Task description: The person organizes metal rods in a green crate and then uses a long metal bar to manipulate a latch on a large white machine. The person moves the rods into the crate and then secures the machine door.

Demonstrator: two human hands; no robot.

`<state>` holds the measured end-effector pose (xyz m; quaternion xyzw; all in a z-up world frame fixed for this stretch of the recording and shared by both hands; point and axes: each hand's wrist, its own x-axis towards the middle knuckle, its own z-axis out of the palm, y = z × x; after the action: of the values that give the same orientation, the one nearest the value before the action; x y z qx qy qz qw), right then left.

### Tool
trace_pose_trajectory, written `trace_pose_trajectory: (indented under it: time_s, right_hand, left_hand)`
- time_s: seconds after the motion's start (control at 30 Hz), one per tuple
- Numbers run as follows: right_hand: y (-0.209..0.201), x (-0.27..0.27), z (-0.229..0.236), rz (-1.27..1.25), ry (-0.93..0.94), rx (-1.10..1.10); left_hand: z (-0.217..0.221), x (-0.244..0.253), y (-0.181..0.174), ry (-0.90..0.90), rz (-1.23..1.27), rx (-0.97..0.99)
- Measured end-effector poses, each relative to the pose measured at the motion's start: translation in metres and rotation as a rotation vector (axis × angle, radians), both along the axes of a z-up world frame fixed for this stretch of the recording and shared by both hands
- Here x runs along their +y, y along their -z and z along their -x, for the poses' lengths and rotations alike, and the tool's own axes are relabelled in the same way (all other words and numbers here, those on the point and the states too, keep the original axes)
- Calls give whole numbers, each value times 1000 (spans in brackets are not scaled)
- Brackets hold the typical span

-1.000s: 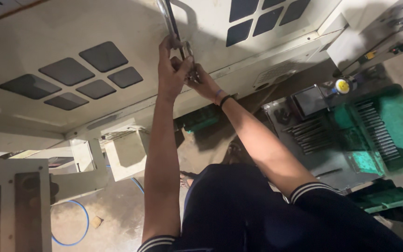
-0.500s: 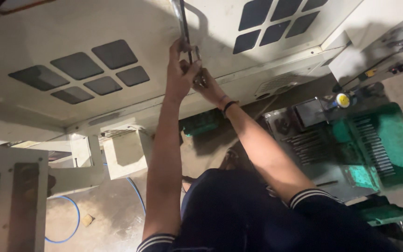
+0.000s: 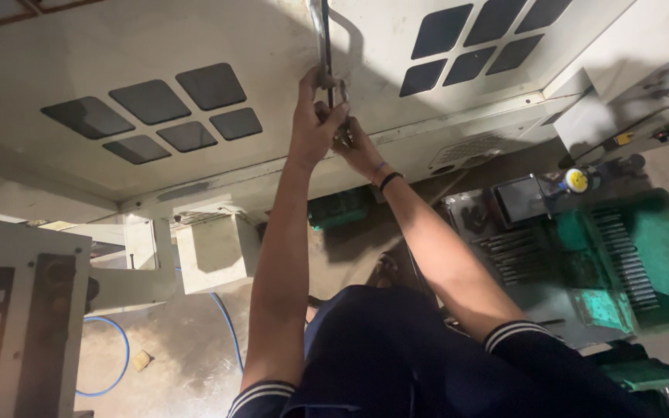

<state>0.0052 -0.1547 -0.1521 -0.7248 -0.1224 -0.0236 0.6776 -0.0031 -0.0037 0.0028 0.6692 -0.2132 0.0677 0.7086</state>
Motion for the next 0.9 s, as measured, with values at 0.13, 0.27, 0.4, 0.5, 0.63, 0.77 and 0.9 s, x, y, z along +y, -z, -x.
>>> trace_pose_trajectory:
  time_s: [0.13,0.27,0.4,0.5,0.63,0.77,0.9]
  right_hand:
    - [-3,1,3,105,56,62]
    - [-2,2,1,-29,14,41]
    - [2,1,2,0,28,52]
    - [1,1,0,-78,-1,54]
    - [-2,4,3,-13,37,41]
    - [-5,1,5,-21,42,130]
    - [3,1,1,-68,29,105]
  left_hand:
    - [1,0,0,2,-2,-10]
    - [1,1,-2,4,1,-7]
    - [2,1,-5,-8,-30,-22]
    - [2,-1,-7,1,-10,-17]
    - [3,-1,-7,4,-8,31]
    - [1,-2,-7,0,-1,-5]
    - [2,-3,-6,10,36,32]
